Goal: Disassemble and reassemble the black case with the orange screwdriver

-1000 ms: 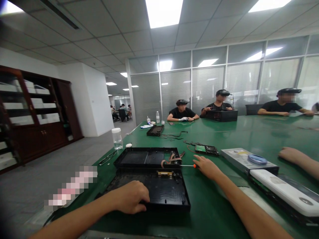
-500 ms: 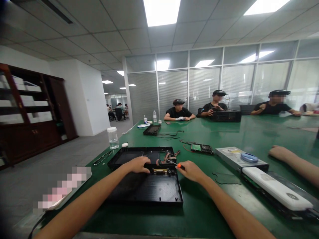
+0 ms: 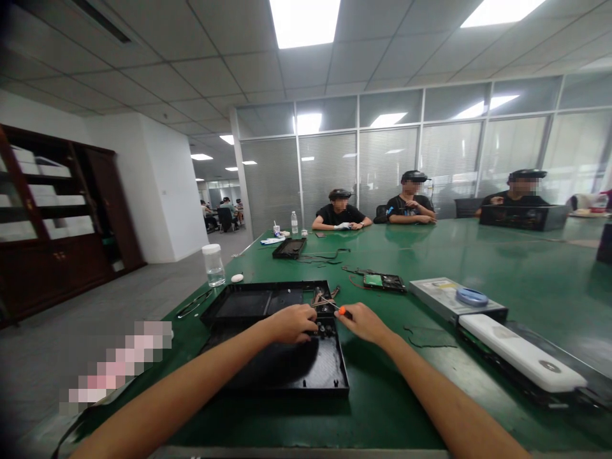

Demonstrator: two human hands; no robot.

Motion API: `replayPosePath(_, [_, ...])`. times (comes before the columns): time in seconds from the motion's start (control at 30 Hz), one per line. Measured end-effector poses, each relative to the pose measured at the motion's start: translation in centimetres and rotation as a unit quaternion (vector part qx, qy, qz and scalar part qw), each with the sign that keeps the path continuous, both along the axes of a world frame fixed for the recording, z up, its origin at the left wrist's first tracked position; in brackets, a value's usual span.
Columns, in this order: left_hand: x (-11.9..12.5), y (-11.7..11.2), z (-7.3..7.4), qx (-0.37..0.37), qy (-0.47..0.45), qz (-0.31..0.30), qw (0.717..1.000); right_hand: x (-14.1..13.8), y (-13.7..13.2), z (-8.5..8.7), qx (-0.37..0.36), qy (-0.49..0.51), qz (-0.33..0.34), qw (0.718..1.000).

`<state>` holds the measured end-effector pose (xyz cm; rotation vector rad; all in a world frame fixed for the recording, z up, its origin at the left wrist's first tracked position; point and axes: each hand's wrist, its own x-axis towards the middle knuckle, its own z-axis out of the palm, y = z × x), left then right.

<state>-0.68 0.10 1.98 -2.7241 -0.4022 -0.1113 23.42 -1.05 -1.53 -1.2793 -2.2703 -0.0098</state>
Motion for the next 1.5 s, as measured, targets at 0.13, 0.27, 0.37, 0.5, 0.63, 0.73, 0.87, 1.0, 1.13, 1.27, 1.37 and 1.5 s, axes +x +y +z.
replayPosePath(0.13, [2.0,0.6,-0.6,0.019,-0.008,-0.039,0.999,0.0,0.0,0.1,-0.006,-0.004,0.003,1.000])
replayPosePath(0.27, [3.7,0.9,-2.4,0.033,-0.018,-0.055,0.998,0.2,-0.2,0.2,0.007,-0.002,0.011,1.000])
replayPosePath(0.37, [3.8,1.1,-3.6,0.027,-0.034,-0.051,0.998,0.3,-0.2,0.2,0.009,0.000,0.012,1.000])
replayPosePath(0.5, [2.9,1.1,-3.7,0.011,-0.031,-0.053,0.998,0.4,0.0,0.0,0.002,0.003,0.012,1.000])
replayPosePath(0.63, [2.5,0.9,-3.3,0.002,-0.019,-0.022,1.000,0.3,0.1,-0.1,0.003,-0.002,0.011,1.000])
replayPosePath(0.73, [2.8,0.7,-3.0,-0.027,-0.027,-0.034,0.999,0.2,0.0,-0.1,0.017,-0.008,0.013,1.000])
replayPosePath(0.87, [3.2,-0.1,-2.4,-0.084,-0.113,-0.004,0.990,0.4,0.1,0.0,0.005,0.000,0.005,1.000])
replayPosePath(1.0, [3.5,-0.5,-2.4,-0.118,-0.155,0.071,0.978,0.7,0.2,0.1,0.002,0.012,-0.003,1.000])
replayPosePath(1.13, [3.7,0.3,-3.3,-0.158,-0.198,0.064,0.965,0.7,0.3,0.0,0.013,0.013,0.001,1.000])
replayPosePath(1.27, [4.0,1.2,-4.0,-0.197,-0.237,0.045,0.950,0.6,0.5,-0.2,0.018,0.028,-0.008,0.999])
replayPosePath(1.37, [4.2,1.4,-4.3,-0.210,-0.261,0.045,0.941,0.6,0.5,-0.2,0.018,0.035,-0.005,0.999])
replayPosePath(1.5, [4.3,1.5,-4.7,-0.194,-0.270,0.037,0.942,0.5,0.3,-0.1,0.024,0.040,-0.002,0.999])
